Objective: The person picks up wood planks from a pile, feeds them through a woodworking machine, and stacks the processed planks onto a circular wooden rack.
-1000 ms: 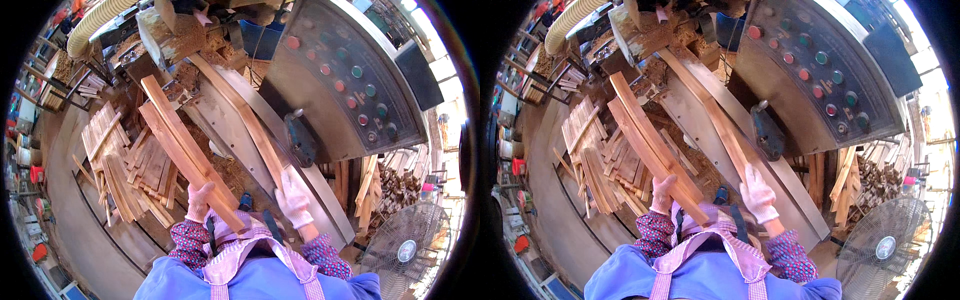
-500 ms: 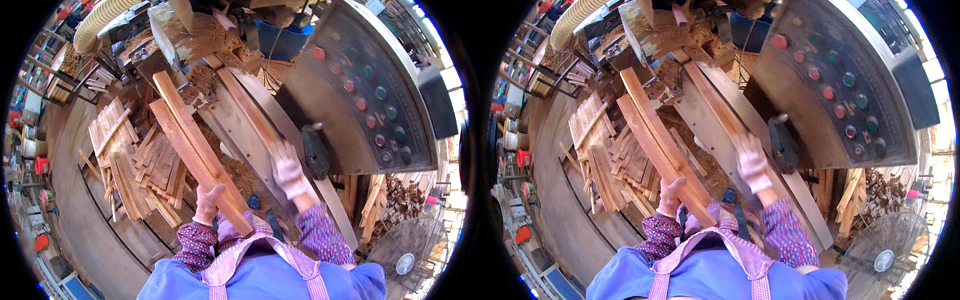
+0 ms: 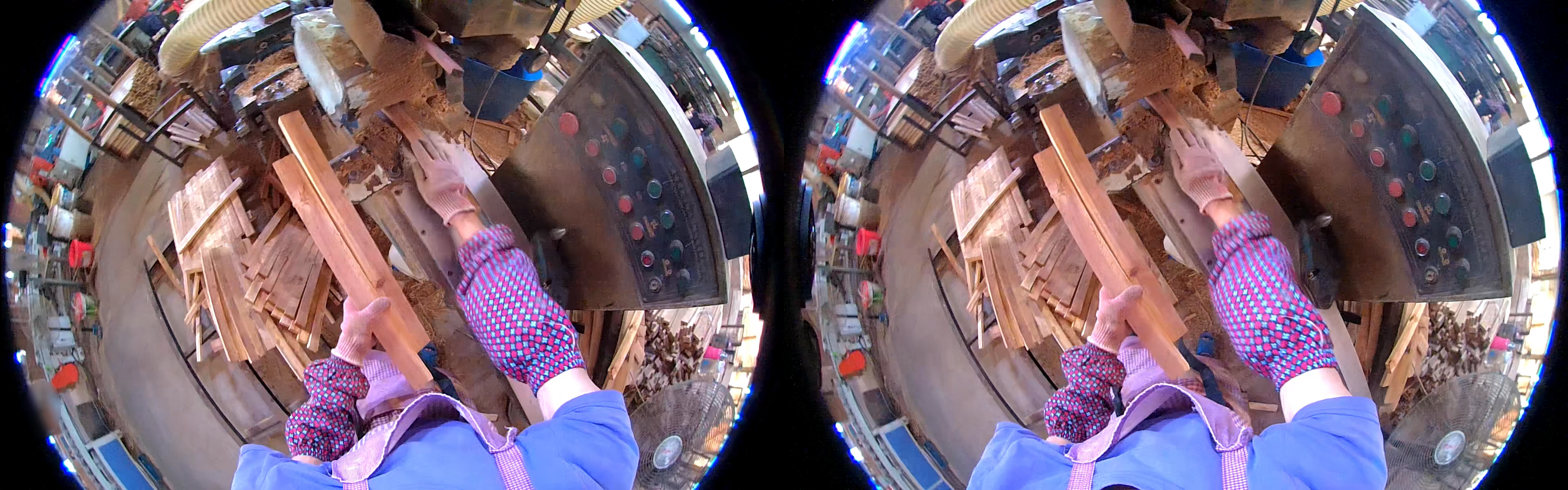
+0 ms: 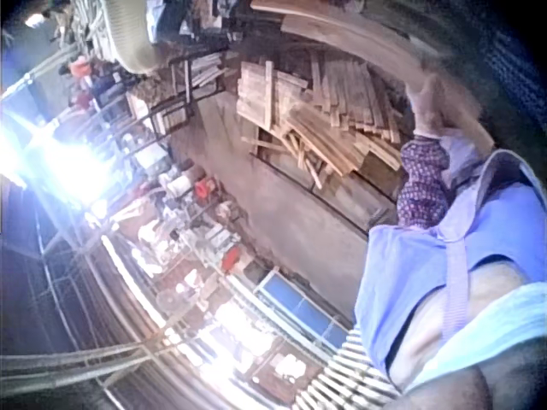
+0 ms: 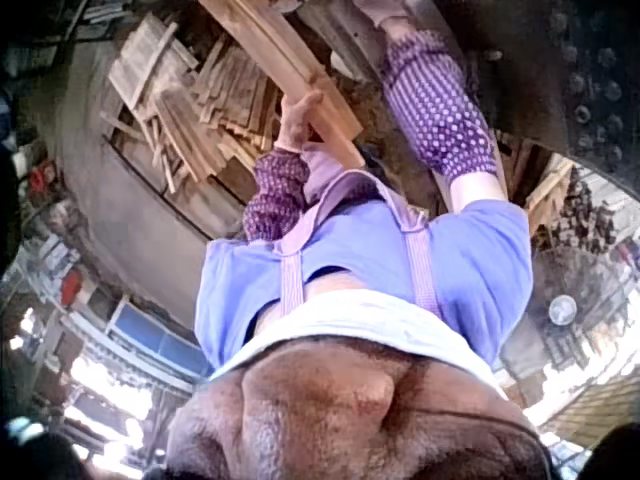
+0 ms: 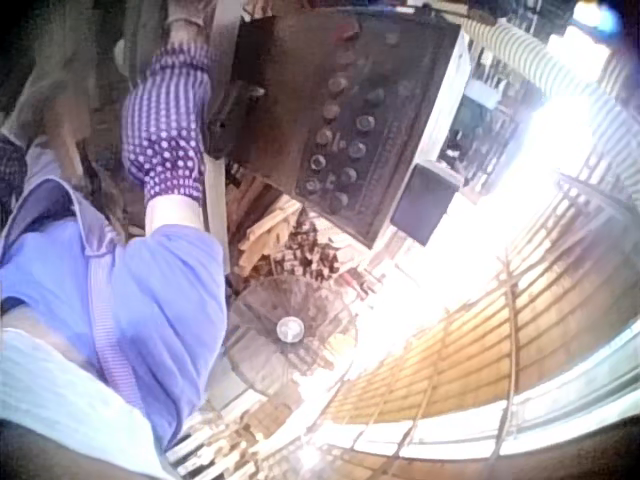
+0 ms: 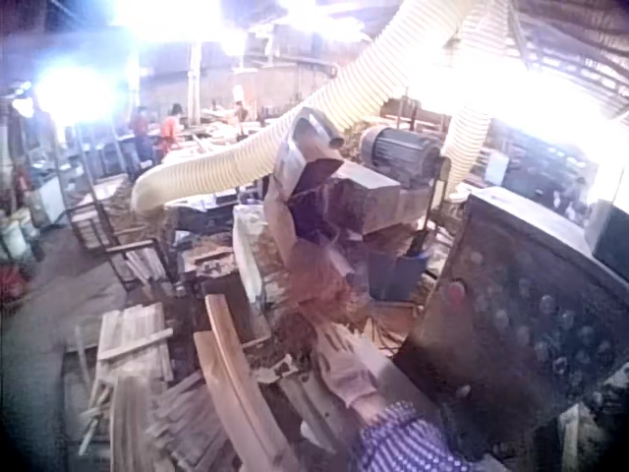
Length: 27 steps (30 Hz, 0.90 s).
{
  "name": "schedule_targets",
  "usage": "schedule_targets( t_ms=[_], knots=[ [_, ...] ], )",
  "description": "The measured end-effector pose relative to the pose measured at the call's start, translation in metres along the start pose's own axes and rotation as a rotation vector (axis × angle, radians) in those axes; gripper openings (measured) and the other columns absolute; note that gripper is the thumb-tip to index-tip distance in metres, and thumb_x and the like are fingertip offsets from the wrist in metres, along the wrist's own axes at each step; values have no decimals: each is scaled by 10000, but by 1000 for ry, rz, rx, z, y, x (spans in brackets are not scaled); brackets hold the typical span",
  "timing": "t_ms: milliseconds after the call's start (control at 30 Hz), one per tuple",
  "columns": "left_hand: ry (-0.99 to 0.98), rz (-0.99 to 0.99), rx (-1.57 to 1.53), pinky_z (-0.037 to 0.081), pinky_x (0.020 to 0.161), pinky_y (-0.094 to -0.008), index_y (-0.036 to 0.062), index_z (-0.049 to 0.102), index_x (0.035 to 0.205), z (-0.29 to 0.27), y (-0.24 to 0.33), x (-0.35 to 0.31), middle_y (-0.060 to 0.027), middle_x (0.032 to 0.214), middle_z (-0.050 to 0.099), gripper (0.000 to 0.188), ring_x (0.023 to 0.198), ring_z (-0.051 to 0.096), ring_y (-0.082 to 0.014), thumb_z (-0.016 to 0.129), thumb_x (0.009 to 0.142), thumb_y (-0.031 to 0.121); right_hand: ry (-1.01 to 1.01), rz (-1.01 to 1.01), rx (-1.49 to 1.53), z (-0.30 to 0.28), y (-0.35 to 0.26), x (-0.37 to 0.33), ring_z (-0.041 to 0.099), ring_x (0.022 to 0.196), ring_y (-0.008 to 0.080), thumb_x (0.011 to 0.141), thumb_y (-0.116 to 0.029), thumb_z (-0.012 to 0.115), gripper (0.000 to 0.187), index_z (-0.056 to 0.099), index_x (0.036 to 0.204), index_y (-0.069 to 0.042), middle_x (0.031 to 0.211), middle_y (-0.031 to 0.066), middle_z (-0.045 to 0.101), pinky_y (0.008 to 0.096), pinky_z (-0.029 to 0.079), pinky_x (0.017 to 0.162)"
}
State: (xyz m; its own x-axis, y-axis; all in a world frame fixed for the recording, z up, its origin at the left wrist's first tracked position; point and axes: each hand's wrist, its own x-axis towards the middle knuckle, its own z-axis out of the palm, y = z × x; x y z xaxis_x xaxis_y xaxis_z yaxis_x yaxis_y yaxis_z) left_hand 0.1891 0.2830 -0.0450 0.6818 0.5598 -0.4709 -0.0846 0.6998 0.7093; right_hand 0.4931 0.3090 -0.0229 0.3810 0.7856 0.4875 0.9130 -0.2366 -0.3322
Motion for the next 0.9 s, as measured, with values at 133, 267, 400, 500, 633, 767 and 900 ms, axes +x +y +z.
schedule_targets(
  t_ms=[133, 267, 400, 500, 633, 767, 900],
  knots=[
    [-24, 54, -62, 554, 873, -408, 0, 510, 1309, 11, -10, -25, -120, 1140, 641, 544, 1002, 652, -262, 691, 808, 107, -534, 382, 781, -54, -70, -116, 577, 1142, 256, 976, -300, 548, 438, 563, 1321, -29, 1267, 126, 618, 366, 457, 980],
    [-102, 9, -74, 533, 898, -384, 26, 453, 1375, 47, -32, -48, -106, 1221, 608, 598, 1074, 624, -239, 688, 833, 117, -724, 517, 1033, -138, -83, -209, 572, 1168, 195, 946, -291, 601, 527, 509, 1382, -8, 1267, 124, 627, 331, 448, 1003],
    [-96, 100, -151, 503, 935, -368, 78, 377, 1449, 72, -68, -58, -72, 1351, 523, 679, 1171, 570, -230, 673, 839, 45, -494, 467, 366, -199, -68, -278, 608, 1155, 275, 892, -221, 643, 576, 477, 1395, 5, 1261, 213, 619, 359, 473, 990],
    [-159, -3, -238, 504, 958, -391, 86, 362, 1464, 75, -84, -56, -94, 1370, 514, 744, 1178, 571, -263, 683, 802, -31, -349, 294, -152, -220, -48, -334, 557, 1200, 395, 869, -159, 601, 578, 453, 1400, 15, 1302, 253, 570, 444, 438, 1031],
    [-136, -32, -146, 496, 987, -394, 77, 355, 1468, 77, -80, -54, -106, 1376, 514, 745, 1186, 571, -265, 677, 804, -30, -385, 146, -382, -200, -46, -354, 491, 1253, 440, 864, -121, 555, 534, 472, 1366, 41, 1338, 291, 511, 500, 404, 1059],
    [-121, -18, -108, 486, 1004, -387, 68, 343, 1479, 59, -69, -47, -111, 1381, 516, 756, 1195, 568, -266, 664, 803, -39, -261, 65, -362, -133, -2, -262, 484, 1250, 419, 864, -90, 510, 516, 474, 1367, 17, 1357, 261, 499, 506, 354, 1097],
    [-60, -55, -81, 481, 999, -371, 69, 336, 1487, 47, -57, -34, -88, 1374, 523, 768, 1207, 562, -247, 659, 799, -40, -257, -102, -547, -44, 18, -113, 477, 1263, 411, 859, -135, 489, 601, 401, 1437, 5, 1427, 226, 449, 490, 343, 1106]
  ],
)
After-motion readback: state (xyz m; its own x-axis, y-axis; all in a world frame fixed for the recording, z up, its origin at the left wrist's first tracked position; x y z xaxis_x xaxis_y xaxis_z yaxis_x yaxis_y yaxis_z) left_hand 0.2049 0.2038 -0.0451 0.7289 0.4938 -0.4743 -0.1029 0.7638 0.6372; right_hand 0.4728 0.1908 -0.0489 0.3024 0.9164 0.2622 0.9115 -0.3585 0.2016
